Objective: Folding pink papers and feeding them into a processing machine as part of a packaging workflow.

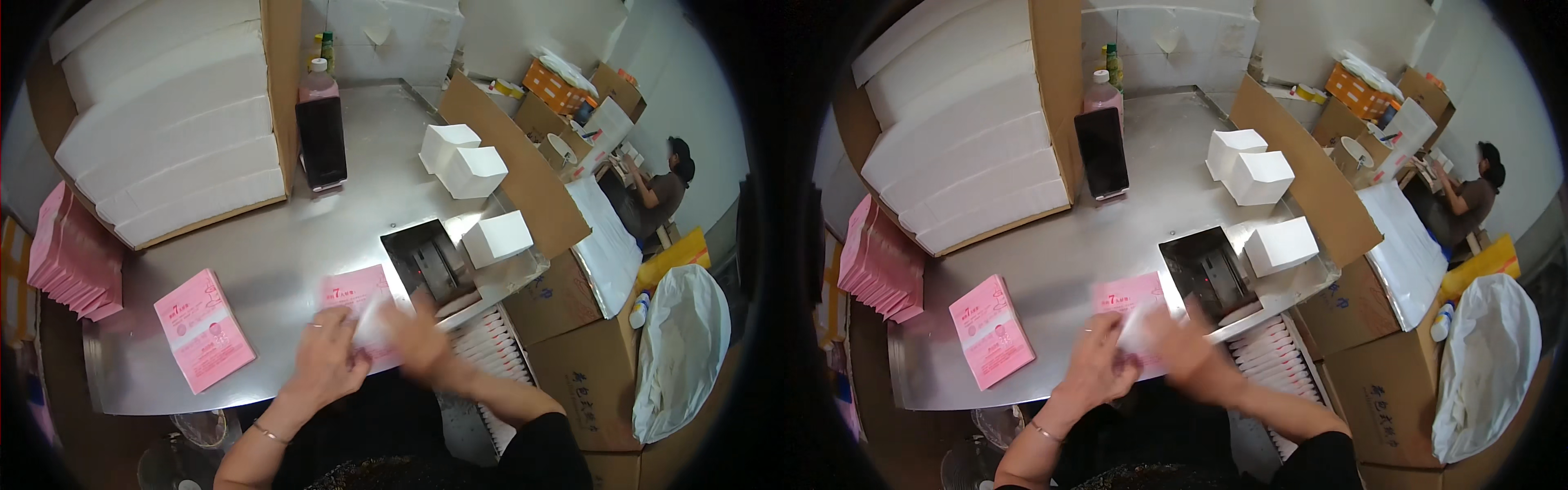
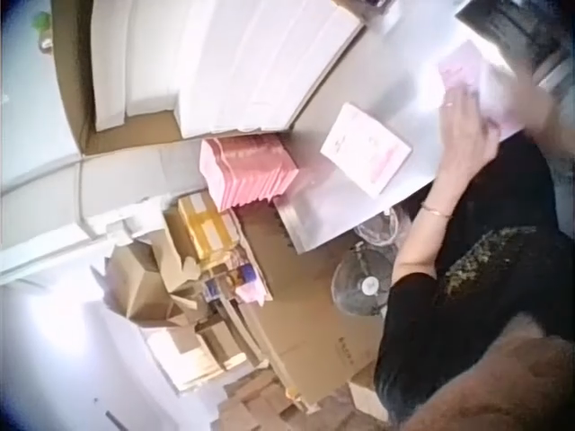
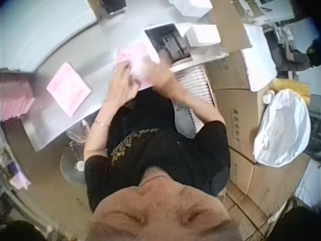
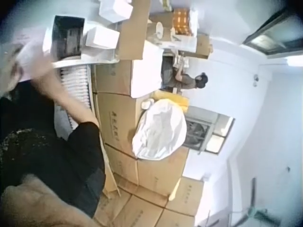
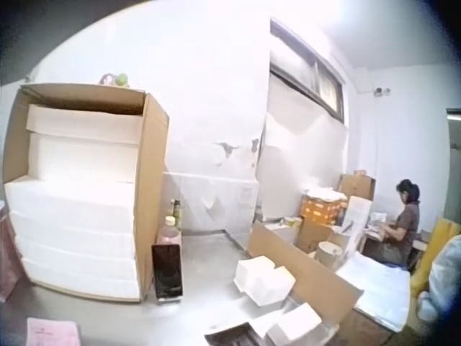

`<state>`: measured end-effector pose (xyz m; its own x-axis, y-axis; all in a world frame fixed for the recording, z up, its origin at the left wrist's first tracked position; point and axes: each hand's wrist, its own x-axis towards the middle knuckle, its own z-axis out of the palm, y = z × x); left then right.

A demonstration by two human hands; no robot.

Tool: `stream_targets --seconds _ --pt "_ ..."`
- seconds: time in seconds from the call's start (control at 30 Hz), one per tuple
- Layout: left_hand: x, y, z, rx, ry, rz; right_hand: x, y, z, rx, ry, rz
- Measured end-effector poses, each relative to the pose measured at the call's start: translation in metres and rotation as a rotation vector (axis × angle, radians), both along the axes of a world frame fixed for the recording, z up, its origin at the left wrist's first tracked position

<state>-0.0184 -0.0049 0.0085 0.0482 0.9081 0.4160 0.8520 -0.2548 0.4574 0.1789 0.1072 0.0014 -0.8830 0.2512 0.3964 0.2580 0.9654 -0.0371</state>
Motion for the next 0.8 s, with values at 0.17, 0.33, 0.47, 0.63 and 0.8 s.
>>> stream_targets --seconds 0.17,0.33,0.47,0.63,0.8 --pt "0.01 0.004 0.003 0.03 0.169 0.285 -0.054 0.012 0.004 0.011 -0.079 -0.115" --pt "-0.005 0.008 -0.001 -0.03 0.204 0.261 -0.042 0.0 0.027 -0.054 0.31 -0.041" --pt "-0.004 -0.001 0.004 -0.029 0.334 0.389 0.027 0.073 0.063 0.446 0.235 -0.778" --pt "0.007 0.003 0.01 -0.121 0.335 0.359 0.059 0.117 0.028 0.248 0.256 -0.801" --pt "-0.009 0.009 0.012 0.105 0.346 0.259 0.063 0.119 0.03 0.145 0.33 -0.803"
